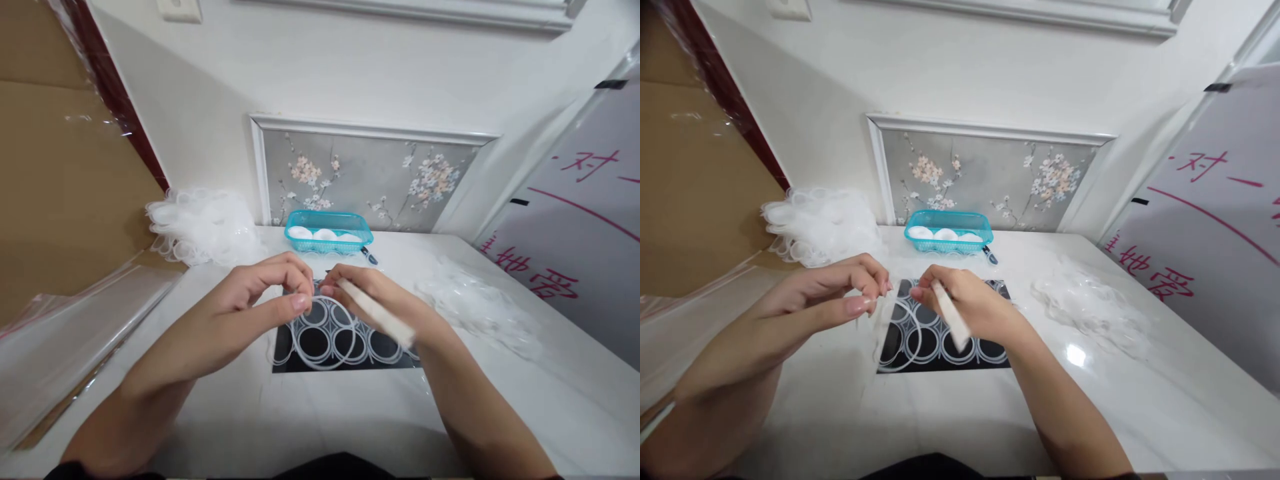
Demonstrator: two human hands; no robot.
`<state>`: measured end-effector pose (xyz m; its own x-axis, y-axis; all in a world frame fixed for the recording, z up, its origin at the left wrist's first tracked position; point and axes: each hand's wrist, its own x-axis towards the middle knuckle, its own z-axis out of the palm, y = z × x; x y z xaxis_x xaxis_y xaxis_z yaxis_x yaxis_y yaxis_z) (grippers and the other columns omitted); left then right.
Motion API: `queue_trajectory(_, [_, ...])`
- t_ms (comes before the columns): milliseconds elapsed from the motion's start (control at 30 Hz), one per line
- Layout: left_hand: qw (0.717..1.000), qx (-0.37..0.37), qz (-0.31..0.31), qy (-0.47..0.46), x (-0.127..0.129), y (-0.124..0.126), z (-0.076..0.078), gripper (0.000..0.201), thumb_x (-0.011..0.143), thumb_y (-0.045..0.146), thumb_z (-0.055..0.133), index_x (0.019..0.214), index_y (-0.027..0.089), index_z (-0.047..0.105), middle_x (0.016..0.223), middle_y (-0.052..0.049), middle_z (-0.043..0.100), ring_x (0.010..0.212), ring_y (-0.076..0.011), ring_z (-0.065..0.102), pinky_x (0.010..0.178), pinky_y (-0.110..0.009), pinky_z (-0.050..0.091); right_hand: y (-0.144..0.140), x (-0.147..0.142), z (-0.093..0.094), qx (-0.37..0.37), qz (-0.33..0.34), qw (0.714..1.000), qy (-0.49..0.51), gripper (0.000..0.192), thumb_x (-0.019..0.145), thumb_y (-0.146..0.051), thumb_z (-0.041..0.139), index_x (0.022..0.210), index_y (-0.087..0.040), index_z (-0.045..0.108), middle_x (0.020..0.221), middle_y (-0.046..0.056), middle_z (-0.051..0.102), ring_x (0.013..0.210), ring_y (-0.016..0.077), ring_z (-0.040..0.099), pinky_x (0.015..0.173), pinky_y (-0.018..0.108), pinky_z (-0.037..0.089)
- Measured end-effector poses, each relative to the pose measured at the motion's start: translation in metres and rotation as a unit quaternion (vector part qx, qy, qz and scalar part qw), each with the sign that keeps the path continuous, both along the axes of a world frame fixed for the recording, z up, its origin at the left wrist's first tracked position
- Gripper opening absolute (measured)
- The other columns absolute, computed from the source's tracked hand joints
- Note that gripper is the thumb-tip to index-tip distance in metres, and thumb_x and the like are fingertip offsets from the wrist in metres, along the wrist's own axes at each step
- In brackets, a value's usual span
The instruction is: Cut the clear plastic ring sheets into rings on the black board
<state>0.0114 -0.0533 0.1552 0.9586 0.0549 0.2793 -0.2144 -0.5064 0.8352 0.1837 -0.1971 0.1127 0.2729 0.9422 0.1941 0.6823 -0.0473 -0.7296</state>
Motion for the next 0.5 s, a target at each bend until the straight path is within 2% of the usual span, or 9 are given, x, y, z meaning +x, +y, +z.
queue_trajectory(100, [1.0, -0.006, 0.004, -0.005, 0.002, 0.002, -0.001, 0.018, 0.094, 0.028, 0.05, 0.081, 0.019, 0.059, 0.094, 0.001, 0.054, 0.088, -0.0103, 0.052, 0.077, -0.02, 0.039, -0.004, -0.009, 0.009, 0.073, 0.07, 0.983, 0.153, 0.037, 0.094, -0.047, 0.044, 0.088, -0.017, 0.064, 0.087, 0.004, 0.066, 0.078, 0.0125, 0.059, 0.07, 0.026, 0.046])
queue_trajectory(167, [1.0, -0.009, 0.005, -0.005, 0.003, 0.004, -0.002, 0.017, 0.093, 0.027, 0.05, 0.081, 0.02, 0.06, 0.092, 0.001, 0.054, 0.083, -0.0098, 0.052, 0.074, -0.02, 0.039, -0.009, -0.016, 0.015, 0.096, 0.101, 0.967, 0.214, 0.035, 0.093, -0.046, 0.048, 0.091, -0.017, 0.067, 0.09, 0.005, 0.067, 0.082, 0.0125, 0.06, 0.071, 0.025, 0.046])
queue_trajectory(267, [1.0, -0.009, 0.013, -0.007, 0.004, 0.005, -0.003, 0.017, 0.093, 0.027, 0.051, 0.081, 0.02, 0.061, 0.091, 0.0, 0.054, 0.084, -0.0103, 0.051, 0.074, -0.021, 0.038, -0.014, -0.025, 0.017, 0.08, 0.106, 0.961, 0.242, 0.024, 0.086, -0.039, 0.063, 0.093, -0.017, 0.067, 0.084, 0.003, 0.068, 0.07, 0.0092, 0.056, 0.06, 0.02, 0.043])
queue_trajectory(333, [1.0, -0.01, 0.017, -0.012, 0.004, 0.006, -0.004, 0.018, 0.093, 0.027, 0.051, 0.08, 0.02, 0.061, 0.092, 0.0, 0.054, 0.086, -0.011, 0.051, 0.075, -0.021, 0.038, -0.015, -0.029, 0.016, 0.073, 0.101, 0.957, 0.261, 0.02, 0.084, -0.036, 0.065, 0.089, -0.017, 0.068, 0.078, 0.002, 0.068, 0.064, 0.0076, 0.053, 0.055, 0.019, 0.04])
queue_trajectory(500, [1.0, -0.021, 0.017, -0.015, 0.001, 0.005, -0.001, 0.019, 0.092, 0.027, 0.051, 0.077, 0.019, 0.059, 0.092, -0.001, 0.054, 0.088, -0.0119, 0.051, 0.074, -0.021, 0.039, -0.016, -0.03, 0.018, 0.107, 0.092, 0.949, 0.283, 0.018, 0.085, -0.032, 0.064, 0.08, -0.016, 0.069, 0.074, 0.001, 0.068, 0.067, 0.0081, 0.057, 0.059, 0.018, 0.042])
